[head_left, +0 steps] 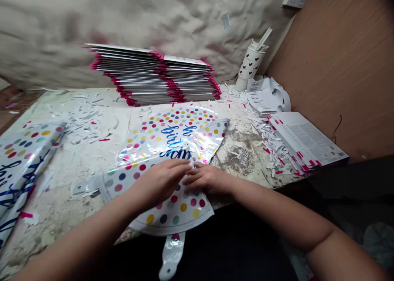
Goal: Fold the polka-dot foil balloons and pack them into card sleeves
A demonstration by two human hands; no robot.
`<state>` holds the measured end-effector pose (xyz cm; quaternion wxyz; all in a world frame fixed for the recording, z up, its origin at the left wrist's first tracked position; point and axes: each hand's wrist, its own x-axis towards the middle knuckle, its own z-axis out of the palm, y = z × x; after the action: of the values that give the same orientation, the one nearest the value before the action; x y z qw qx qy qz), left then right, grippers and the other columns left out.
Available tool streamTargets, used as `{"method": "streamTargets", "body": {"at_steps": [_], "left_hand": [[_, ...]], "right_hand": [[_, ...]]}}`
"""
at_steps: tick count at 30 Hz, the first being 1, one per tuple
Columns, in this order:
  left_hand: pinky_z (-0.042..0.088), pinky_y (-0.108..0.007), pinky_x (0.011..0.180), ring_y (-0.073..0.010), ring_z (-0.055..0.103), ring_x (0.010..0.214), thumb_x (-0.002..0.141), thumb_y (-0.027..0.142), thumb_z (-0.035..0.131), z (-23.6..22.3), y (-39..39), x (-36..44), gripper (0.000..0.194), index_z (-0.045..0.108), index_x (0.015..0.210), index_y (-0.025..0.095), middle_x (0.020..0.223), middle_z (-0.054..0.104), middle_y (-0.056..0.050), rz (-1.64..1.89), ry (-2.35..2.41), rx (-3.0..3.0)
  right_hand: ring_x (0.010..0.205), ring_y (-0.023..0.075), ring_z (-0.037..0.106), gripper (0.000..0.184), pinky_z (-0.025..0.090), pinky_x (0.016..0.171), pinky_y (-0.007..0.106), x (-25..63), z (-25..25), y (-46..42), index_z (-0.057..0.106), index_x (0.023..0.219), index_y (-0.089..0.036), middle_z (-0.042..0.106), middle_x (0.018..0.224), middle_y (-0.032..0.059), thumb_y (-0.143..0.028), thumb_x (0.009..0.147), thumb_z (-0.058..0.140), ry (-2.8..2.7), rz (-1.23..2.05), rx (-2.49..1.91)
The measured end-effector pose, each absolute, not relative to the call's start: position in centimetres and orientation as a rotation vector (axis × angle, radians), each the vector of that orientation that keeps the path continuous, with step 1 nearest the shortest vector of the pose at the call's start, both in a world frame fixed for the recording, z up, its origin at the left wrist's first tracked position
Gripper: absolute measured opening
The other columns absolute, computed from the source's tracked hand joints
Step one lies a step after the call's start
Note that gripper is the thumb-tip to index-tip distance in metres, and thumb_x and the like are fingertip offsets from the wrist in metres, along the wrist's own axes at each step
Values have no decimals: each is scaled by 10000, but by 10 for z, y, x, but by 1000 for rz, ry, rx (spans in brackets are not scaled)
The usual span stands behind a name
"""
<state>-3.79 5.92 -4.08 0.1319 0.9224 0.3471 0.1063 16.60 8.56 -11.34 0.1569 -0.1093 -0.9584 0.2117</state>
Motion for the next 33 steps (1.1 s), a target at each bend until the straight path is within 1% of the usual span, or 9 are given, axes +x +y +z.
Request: {"method": "streamTargets", "body": {"at_steps": [4,8,11,14,19,23,28,31,33], "left_hand": [[264,-453,1074,-273,245,1345,901,307,378,-82,97,-30,487,364,1356,134,1434,336,-135,4,1021,2764],[200,-495,1085,-293,158,1363,900,429,355,-102,99,-17,556,292,1397,186,1473,235,-123,33,1138,2757],[246,-450,1074,-279,228,1347,896,400,373,-106,96,-21,497,363,1364,229,1462,281,-96,120,1227,2725],[364,-330,1010,-222,413,1256,908,356,325,-104,93,-59,476,382,1348,184,1395,421,-64,139,1314,2686],[427,-497,936,-333,493,1172,904,355,283,-81,62,-144,491,488,1242,64,1273,529,-180,190,1840,2586],[389,-450,1003,-274,378,1280,907,295,340,-73,21,-118,491,331,1362,111,1361,442,-169,476,1843,2719],[364,-436,1002,-307,350,1293,857,485,418,-104,-18,-47,735,158,1429,104,1399,377,-188,259,1503,2927],[324,-445,1018,-319,306,1314,838,526,420,-118,-25,-45,794,127,1432,87,1421,327,-202,223,1538,2920],[299,-449,1029,-318,282,1325,836,530,421,-121,-24,-50,810,105,1434,86,1433,297,-208,239,1530,2926]], "right_hand": [[1212,163,470,278,210,1082,385,188,-110,90,630,1070,-171,630,1159,77,-147,824,504,-2712,695,-413],[1089,156,566,249,270,1043,376,206,-96,84,641,1015,-186,672,1078,56,-142,830,479,-2701,834,-505],[843,162,627,246,427,830,302,200,-79,91,661,873,-150,700,870,75,-243,886,433,-2693,923,-894],[703,152,594,374,426,637,245,180,-65,110,659,831,-152,673,772,60,-373,918,370,-2561,1017,-1406],[612,161,587,344,415,549,244,147,-60,143,684,755,-163,661,710,54,-385,873,449,-2506,1125,-1677],[590,183,609,309,445,529,267,138,-60,153,694,766,-156,678,733,74,-375,846,491,-2512,1123,-1785],[927,281,614,357,481,773,386,139,-55,130,610,1084,-120,648,1036,170,-363,881,446,-2476,806,-1835],[1279,297,354,477,289,1027,500,134,-66,104,386,1335,-128,397,1383,174,-360,920,357,-2629,504,-1393],[1347,267,235,552,149,1093,520,131,-78,93,328,1375,-149,295,1453,122,-447,911,349,-2791,444,-1004]]}}
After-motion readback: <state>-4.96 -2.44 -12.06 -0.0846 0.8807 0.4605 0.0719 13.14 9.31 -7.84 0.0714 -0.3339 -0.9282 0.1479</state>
